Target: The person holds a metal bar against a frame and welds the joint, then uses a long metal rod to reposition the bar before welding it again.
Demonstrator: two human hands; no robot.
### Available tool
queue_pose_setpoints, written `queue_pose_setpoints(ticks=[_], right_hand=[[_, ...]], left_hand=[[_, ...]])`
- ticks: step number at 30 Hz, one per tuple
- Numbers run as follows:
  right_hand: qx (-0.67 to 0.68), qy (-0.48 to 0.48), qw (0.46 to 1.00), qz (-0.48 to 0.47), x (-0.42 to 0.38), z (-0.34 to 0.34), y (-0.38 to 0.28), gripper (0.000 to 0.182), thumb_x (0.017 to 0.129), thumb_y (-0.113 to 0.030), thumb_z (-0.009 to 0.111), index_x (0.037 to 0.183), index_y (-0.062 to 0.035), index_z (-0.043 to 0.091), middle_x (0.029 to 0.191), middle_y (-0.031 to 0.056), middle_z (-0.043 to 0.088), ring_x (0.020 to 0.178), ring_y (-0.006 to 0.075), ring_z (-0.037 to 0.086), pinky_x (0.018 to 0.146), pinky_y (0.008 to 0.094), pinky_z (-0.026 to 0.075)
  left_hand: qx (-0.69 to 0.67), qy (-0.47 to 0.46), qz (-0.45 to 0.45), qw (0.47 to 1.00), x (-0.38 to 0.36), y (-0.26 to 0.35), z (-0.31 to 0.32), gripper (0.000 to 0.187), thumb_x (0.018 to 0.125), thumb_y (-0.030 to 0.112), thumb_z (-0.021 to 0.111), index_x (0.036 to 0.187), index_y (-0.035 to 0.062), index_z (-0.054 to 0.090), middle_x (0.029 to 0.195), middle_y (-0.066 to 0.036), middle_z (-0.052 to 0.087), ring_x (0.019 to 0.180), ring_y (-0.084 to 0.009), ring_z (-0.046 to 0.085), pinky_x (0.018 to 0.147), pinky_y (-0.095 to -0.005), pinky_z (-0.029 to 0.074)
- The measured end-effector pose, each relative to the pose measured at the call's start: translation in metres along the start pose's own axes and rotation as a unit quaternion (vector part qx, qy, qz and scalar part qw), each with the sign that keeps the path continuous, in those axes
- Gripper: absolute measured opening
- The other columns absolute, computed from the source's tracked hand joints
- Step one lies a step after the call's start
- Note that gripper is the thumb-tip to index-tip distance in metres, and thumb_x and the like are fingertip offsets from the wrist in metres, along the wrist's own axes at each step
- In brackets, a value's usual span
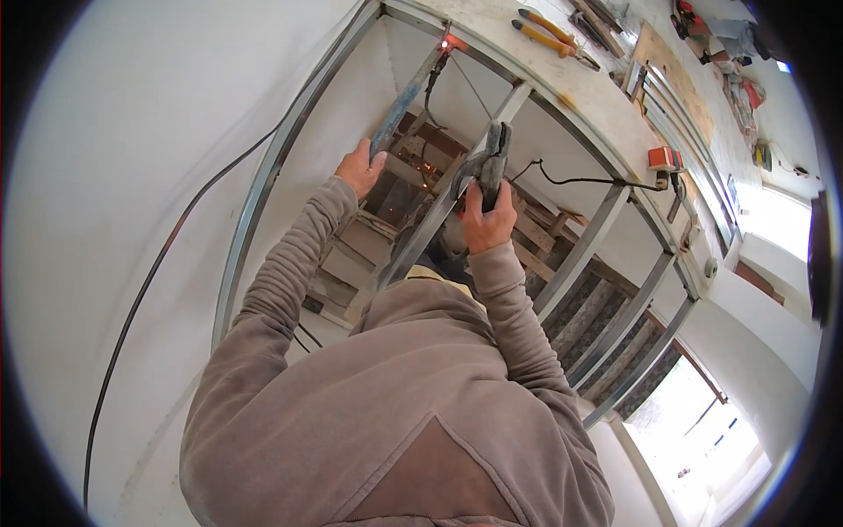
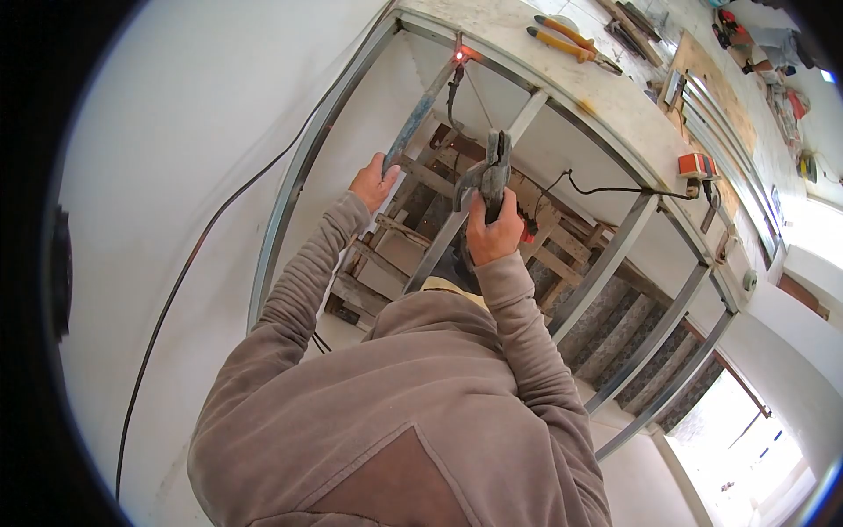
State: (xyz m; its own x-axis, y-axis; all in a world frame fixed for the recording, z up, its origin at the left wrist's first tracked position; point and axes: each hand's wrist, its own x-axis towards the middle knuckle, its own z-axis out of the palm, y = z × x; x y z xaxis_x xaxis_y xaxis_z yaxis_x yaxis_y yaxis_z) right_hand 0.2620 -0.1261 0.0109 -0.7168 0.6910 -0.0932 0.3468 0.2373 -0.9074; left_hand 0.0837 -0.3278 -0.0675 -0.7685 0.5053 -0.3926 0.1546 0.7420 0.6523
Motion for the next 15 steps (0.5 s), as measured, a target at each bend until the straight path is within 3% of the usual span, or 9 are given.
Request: queue_pose_setpoints(ticks=[4,6,7,15], right_hand=[[-0.002,-0.002,1.000,-0.019,0.0017,-0.0002,-0.0023,0.029,0.093,-0.021,0.069,0.111,0.0000,0.059,0.086,0.0157,0.070,0.076,0.0227,0.069,0.072,0.0339,0.054],[-0.010,-0.011,1.000,-0.009,0.0015,-0.0011,-0.0036,0.027,0.093,-0.021,0.069,0.108,-0.0003,0.059,0.082,0.0129,0.069,0.071,0.0197,0.068,0.067,0.0329,0.053],[0.000,-0.005,1.000,-0.017,0.0014,-0.0004,-0.0073,0.025,0.093,-0.021,0.069,0.105,-0.0011,0.058,0.078,0.0108,0.068,0.067,0.0175,0.066,0.063,0.0320,0.052],[-0.008,0.002,0.999,-0.035,-0.0003,-0.0001,-0.0064,0.025,0.092,-0.021,0.069,0.106,-0.0014,0.059,0.078,0.0122,0.068,0.067,0.0199,0.068,0.063,0.0332,0.053]], left_hand=[[0.007,-0.024,-0.021,0.999,-0.0015,0.0066,-0.0051,0.065,0.101,0.046,0.051,0.137,-0.0079,0.042,0.111,-0.037,0.063,0.105,-0.0505,0.063,0.091,-0.0498,0.050],[0.038,0.012,-0.021,0.999,-0.0013,0.0004,0.0027,0.070,0.101,0.047,0.050,0.143,-0.0074,0.039,0.121,-0.037,0.060,0.114,-0.0490,0.060,0.098,-0.0479,0.048],[0.025,-0.008,-0.045,0.999,-0.0004,-0.0004,0.0024,0.069,0.100,0.046,0.051,0.146,-0.0035,0.036,0.127,-0.038,0.056,0.119,-0.0495,0.056,0.104,-0.0486,0.044],[0.006,0.000,-0.040,0.999,0.0011,-0.0025,0.0045,0.067,0.100,0.046,0.052,0.142,-0.0039,0.040,0.122,-0.038,0.058,0.116,-0.0498,0.058,0.102,-0.0497,0.046]])
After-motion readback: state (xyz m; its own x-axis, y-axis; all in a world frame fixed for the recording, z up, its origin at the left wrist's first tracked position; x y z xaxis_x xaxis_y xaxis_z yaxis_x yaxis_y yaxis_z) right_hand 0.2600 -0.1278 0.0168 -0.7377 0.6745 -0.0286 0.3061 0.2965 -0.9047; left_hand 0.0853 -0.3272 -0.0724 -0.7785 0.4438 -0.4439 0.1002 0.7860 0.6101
